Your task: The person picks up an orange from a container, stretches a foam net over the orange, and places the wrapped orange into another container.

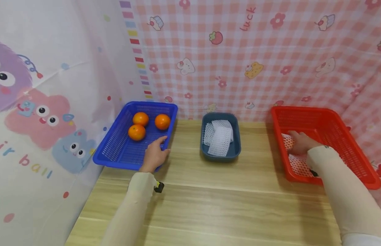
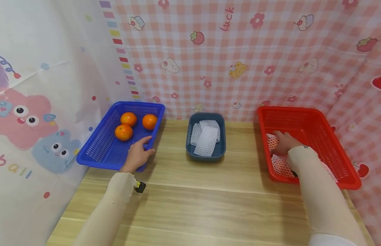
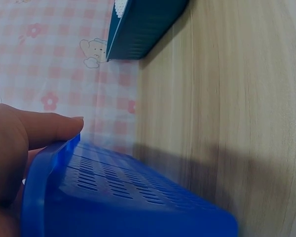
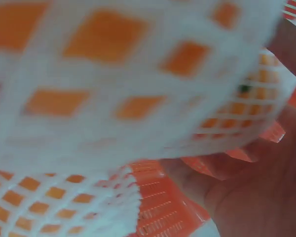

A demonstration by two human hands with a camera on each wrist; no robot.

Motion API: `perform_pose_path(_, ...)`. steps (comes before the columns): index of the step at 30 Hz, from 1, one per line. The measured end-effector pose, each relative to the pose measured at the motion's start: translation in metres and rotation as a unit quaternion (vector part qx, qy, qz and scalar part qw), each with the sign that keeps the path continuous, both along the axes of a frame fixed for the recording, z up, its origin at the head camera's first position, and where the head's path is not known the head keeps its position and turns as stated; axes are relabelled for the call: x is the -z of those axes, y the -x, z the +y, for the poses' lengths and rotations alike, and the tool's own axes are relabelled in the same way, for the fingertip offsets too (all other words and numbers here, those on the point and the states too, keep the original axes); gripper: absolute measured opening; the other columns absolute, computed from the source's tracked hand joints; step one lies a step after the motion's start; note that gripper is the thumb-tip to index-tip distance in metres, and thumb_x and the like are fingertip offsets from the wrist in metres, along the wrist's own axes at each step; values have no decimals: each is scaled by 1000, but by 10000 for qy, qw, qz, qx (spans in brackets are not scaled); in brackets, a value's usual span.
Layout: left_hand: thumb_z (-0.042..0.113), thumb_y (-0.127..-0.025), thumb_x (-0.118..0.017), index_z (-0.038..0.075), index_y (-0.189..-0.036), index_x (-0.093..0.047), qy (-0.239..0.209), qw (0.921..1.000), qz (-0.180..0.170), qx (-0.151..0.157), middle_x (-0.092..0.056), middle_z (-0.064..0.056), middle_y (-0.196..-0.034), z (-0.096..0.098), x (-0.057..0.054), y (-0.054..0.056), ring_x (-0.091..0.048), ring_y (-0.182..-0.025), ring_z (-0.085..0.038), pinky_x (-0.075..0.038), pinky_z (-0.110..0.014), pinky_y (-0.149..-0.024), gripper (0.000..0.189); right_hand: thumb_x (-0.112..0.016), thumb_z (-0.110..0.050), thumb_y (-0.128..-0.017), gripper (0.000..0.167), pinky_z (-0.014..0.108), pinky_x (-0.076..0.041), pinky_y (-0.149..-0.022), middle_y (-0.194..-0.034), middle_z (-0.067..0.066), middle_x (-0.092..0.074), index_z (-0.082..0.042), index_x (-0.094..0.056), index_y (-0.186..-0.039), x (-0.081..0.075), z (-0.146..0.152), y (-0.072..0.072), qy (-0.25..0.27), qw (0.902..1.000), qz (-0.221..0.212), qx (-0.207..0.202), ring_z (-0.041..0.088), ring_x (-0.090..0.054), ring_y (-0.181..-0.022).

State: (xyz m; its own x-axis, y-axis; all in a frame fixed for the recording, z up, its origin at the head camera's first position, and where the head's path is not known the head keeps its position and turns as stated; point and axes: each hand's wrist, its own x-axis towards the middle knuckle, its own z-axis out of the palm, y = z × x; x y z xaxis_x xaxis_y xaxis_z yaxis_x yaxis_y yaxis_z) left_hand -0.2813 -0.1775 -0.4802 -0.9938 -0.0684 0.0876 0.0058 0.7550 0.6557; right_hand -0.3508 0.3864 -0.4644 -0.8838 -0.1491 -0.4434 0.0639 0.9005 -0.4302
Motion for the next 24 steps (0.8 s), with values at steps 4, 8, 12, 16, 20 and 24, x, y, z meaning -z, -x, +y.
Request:
perform_pose_path(4,12,-86,-71,11,-139,-54,-9,10000,13,19,-60,-16,-129,1,2,1,-53,-120,-36,-36,-55,-101,56,-73,-39,-85,98,73,-30,-93,-144,39,-22,4,-14,-151,-12,-1,-4,-91,9965,733,-379,57,-26,-125)
perform_pose_path(8,13,-86,-71,10,-139,-54,11,10000,36,28,-60,-16,-128,2,2,2,-55,-116,-35,-37,-54,-100,55,-64,-44,-92,92,71,-25,-99,-146,37,-23,6,-14,-151,-33,-13,-18,138,9905,1331,-328,55,-23,-130)
perform_pose_path(12,14,-87,-70,10,-139,-53,29,10000,8,54,-59,-17,-129,2,0,2,-56,-113,-35,-39,-54,-98,55,-60,-45,-94,88,69,-20,-103,-149,33,-23,4,-16,-152,-50,-32,-42,511,9824,1791,-111,52,-22,-133)
perform_pose_path(16,13,-88,-69,9,-140,-52,70,9999,-34,64,-59,-18,-130,1,-1,1,-53,-119,-36,-38,-54,-100,55,-61,-46,-93,86,67,-23,-103,-150,30,-25,1,-20,-152,-52,-51,-67,754,9728,2191,77,49,-26,-133)
perform_pose_path(20,12,-87,-69,8,-140,-52,91,9999,-24,68,-59,-19,-129,1,-2,1,-52,-120,-38,-37,-55,-100,55,-64,-43,-92,82,66,-28,-101,-147,29,-30,1,-26,-150,-39,-62,-90,738,9601,2694,149,48,-30,-131)
perform_pose_path(24,12,-88,-69,8,-140,-52,106,9999,-33,80,-58,-19,-130,2,-1,2,-52,-120,-39,-38,-55,-100,55,-69,-28,-91,71,65,-30,-100,-141,30,-39,5,-36,-144,-21,-69,-108,580,9463,3180,57,48,-35,-128)
